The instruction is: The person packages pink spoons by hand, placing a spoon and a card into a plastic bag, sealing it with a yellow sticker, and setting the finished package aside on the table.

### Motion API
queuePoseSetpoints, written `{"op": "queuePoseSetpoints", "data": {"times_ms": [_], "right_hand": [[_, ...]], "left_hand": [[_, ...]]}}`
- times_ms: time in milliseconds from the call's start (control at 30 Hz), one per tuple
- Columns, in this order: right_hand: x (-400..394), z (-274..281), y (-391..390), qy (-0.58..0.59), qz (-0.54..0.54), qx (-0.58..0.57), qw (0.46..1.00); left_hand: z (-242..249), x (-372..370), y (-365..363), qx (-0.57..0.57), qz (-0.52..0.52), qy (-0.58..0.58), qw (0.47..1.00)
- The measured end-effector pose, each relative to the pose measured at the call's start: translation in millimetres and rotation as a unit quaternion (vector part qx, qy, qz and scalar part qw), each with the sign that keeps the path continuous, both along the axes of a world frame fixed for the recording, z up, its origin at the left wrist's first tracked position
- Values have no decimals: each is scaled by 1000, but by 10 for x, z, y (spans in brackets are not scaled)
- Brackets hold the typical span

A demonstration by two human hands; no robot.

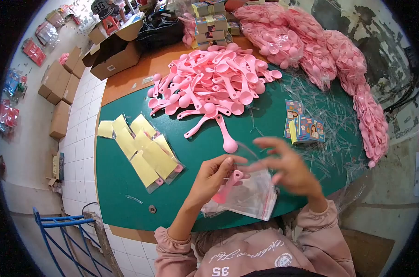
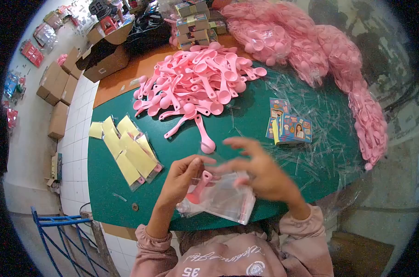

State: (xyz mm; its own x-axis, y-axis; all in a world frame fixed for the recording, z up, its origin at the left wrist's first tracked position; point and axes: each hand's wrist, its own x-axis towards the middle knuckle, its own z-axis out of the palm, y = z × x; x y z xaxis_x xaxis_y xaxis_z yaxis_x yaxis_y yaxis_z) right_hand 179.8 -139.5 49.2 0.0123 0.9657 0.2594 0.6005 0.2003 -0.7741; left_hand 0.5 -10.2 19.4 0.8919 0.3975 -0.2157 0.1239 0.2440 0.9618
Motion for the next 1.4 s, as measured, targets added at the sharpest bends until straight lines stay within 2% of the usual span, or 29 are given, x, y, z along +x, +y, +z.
{"op": "queuePoseSetpoints", "data": {"times_ms": [67, 133, 200, 233, 300, 333, 400, 533, 567, 600, 667, 733, 767, 800, 833, 867, 900, 967, 1067, 1100, 1167, 1200, 1267, 1400], "right_hand": [[324, 57, -112, 73, -238, -63, 966], [872, -210, -287, -63, -472, -57, 877], [1301, -638, -546, -280, -545, -106, 783], [1351, -667, -573, -282, -546, -107, 782], [1400, -658, -567, -42, -533, -114, 837], [1382, -631, -554, -42, -533, -116, 837], [1297, -511, -502, -115, -573, -73, 808], [1079, -235, -415, -203, -560, -72, 800], [951, -140, -376, -65, -522, -14, 850], [793, -42, -332, 75, -471, 42, 878], [330, 195, -169, 153, -436, 38, 886], [60, 234, -83, 209, -355, 14, 911], [25, 221, -81, 209, -355, 15, 911], [-3, 200, -69, 140, -291, 2, 946], [-18, 190, -53, 68, -223, -10, 972], [-19, 209, -38, 55, -207, 0, 977], [-28, 199, -24, 54, -204, -1, 977], [-43, 168, -4, 140, -301, 97, 938], [-54, 246, -27, 177, -313, 109, 927], [-54, 277, -33, 177, -312, 109, 927], [-47, 325, -43, 39, -221, 15, 974], [-33, 303, -48, 40, -221, 15, 974], [1, 231, -54, 71, -236, 73, 966], [1, 209, -60, 95, -248, 96, 959]], "left_hand": [[75, -10, 10, -67, 35, -24, 997], [22, -38, 44, -63, 35, -28, 997], [9, -22, 48, -60, 35, -36, 997], [23, -13, 36, -62, 27, -27, 997], [24, 15, 25, -65, 18, -18, 998], [19, 25, 22, -55, 8, -16, 998], [13, 28, 20, -43, -2, -13, 999], [-10, 29, 28, -46, -20, -15, 999], [-21, 26, 25, -47, -27, -17, 998], [-8, 23, 25, -48, -24, -16, 998], [31, 37, 29, -12, -55, 14, 998], [14, 35, 15, -20, -55, -5, 998], [4, 24, 14, -28, -52, -22, 998], [-5, 6, 40, -27, -50, -22, 998], [-15, -20, 78, 3, -62, 16, 998], [-21, -40, 99, 31, -74, 53, 995], [-11, -41, 82, 31, -71, 52, 996], [18, -23, 27, -54, -29, -31, 998], [-49, -28, 56, -18, -48, -8, 999], [-39, -32, 65, -18, -48, -8, 999], [-11, -37, 78, 54, -78, 32, 995], [-17, -37, 71, 55, -77, 32, 995], [-35, -29, 50, 21, -72, -39, 996], [21, -13, 37, -28, -72, -39, 996]]}}
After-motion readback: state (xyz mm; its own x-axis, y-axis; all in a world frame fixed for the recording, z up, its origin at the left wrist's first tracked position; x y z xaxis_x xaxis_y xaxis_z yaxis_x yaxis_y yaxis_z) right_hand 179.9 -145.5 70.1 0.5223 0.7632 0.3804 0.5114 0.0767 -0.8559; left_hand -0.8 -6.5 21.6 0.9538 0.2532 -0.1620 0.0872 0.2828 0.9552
